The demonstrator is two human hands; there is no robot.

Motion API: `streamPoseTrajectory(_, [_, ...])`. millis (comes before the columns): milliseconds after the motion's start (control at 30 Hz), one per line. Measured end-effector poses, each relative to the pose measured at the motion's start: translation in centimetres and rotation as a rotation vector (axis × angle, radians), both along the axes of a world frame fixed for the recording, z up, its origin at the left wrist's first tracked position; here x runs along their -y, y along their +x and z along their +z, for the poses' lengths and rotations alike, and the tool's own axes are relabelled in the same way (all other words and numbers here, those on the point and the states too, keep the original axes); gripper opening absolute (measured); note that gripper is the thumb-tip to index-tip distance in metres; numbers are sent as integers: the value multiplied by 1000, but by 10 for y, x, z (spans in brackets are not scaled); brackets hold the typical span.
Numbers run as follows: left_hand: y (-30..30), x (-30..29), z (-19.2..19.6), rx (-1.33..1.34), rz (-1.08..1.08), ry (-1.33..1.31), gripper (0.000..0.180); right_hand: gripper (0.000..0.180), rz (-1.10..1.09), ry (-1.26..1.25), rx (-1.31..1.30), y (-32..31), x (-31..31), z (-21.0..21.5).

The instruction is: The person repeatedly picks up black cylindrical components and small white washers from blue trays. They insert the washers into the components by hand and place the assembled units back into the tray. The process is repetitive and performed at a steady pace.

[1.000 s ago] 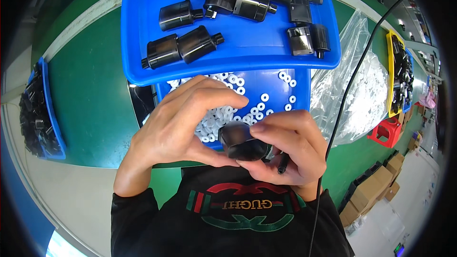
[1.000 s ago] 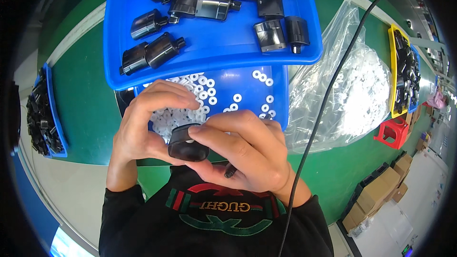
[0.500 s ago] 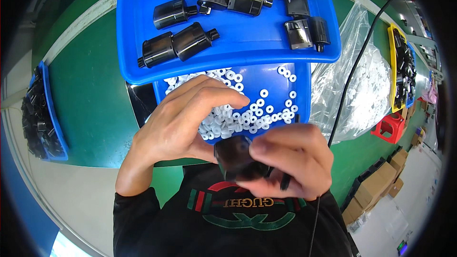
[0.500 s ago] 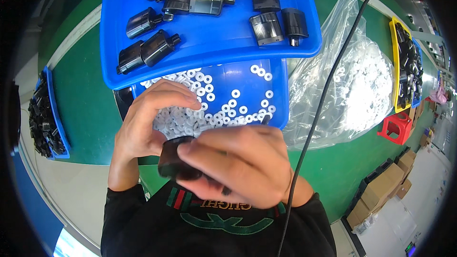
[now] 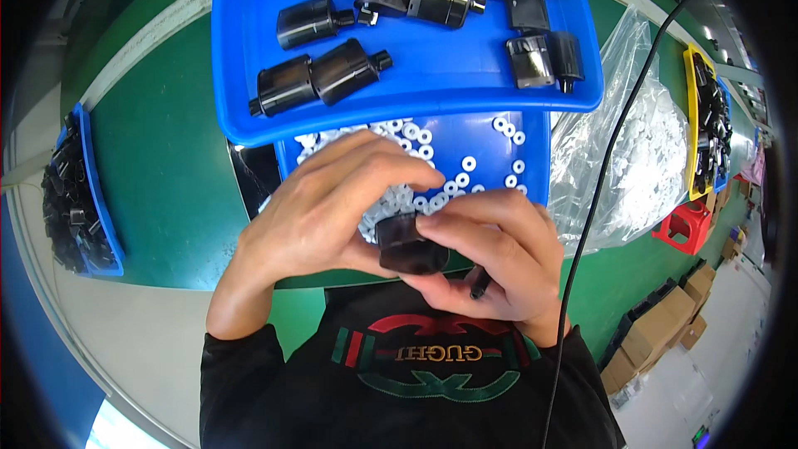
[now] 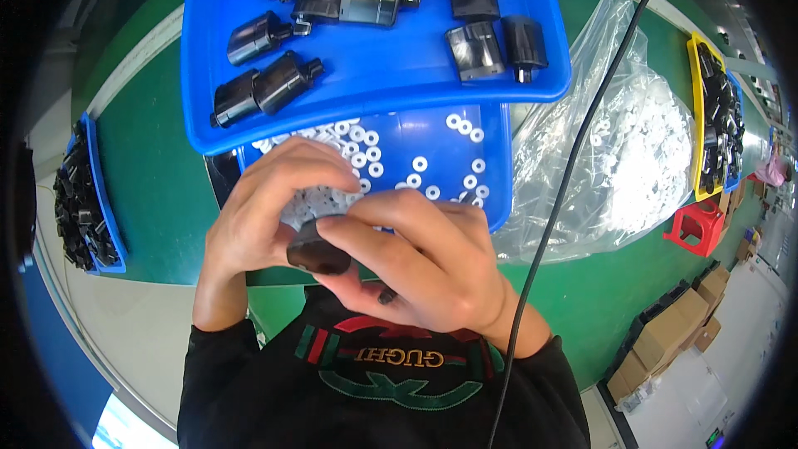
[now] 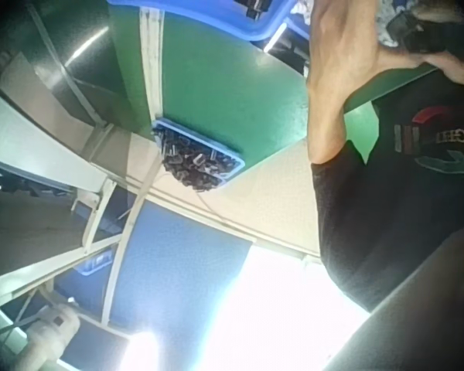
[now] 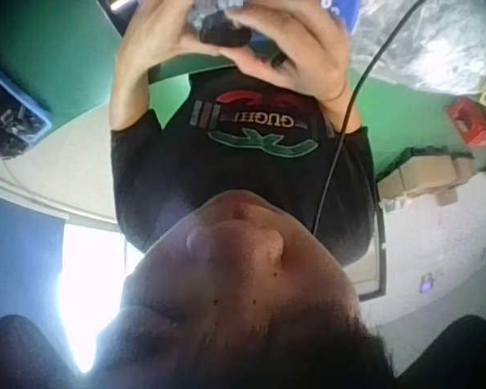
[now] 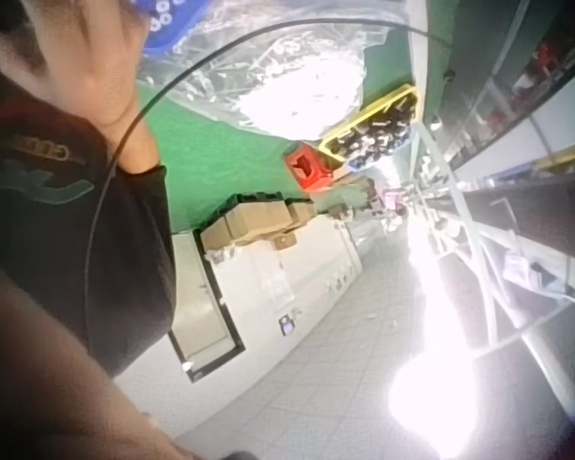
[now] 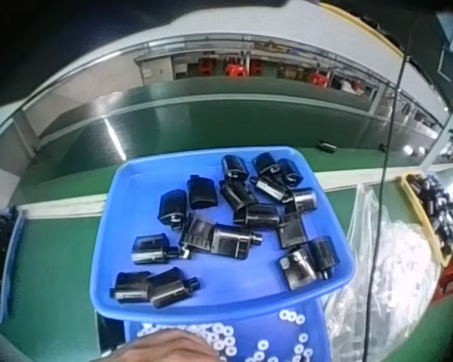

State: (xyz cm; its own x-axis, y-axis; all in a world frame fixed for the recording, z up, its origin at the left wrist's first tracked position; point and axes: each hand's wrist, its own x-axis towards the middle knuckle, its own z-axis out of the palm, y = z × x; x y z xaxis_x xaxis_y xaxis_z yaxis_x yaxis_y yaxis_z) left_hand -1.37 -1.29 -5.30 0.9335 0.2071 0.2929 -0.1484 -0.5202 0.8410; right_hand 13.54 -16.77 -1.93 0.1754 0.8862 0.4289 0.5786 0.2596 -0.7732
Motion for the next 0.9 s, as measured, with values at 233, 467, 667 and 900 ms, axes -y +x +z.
streamPoseTrajectory(233, [0,1,1,5,8,16,66,44,-33,10,27,-1,-1,-4])
streamPoseTrajectory(467, [1,2,6,-34,-17,8,55,46,-10,10,-10,-2,0,-4])
streamPoseTrajectory(667, [2,9,4,32,-68,-52,34,50,2,59,-51,-7,-3,-6])
streamPoseTrajectory(900, [-2,11,7,-8,-17,-63,26,16,120,140,-471,13,7,14])
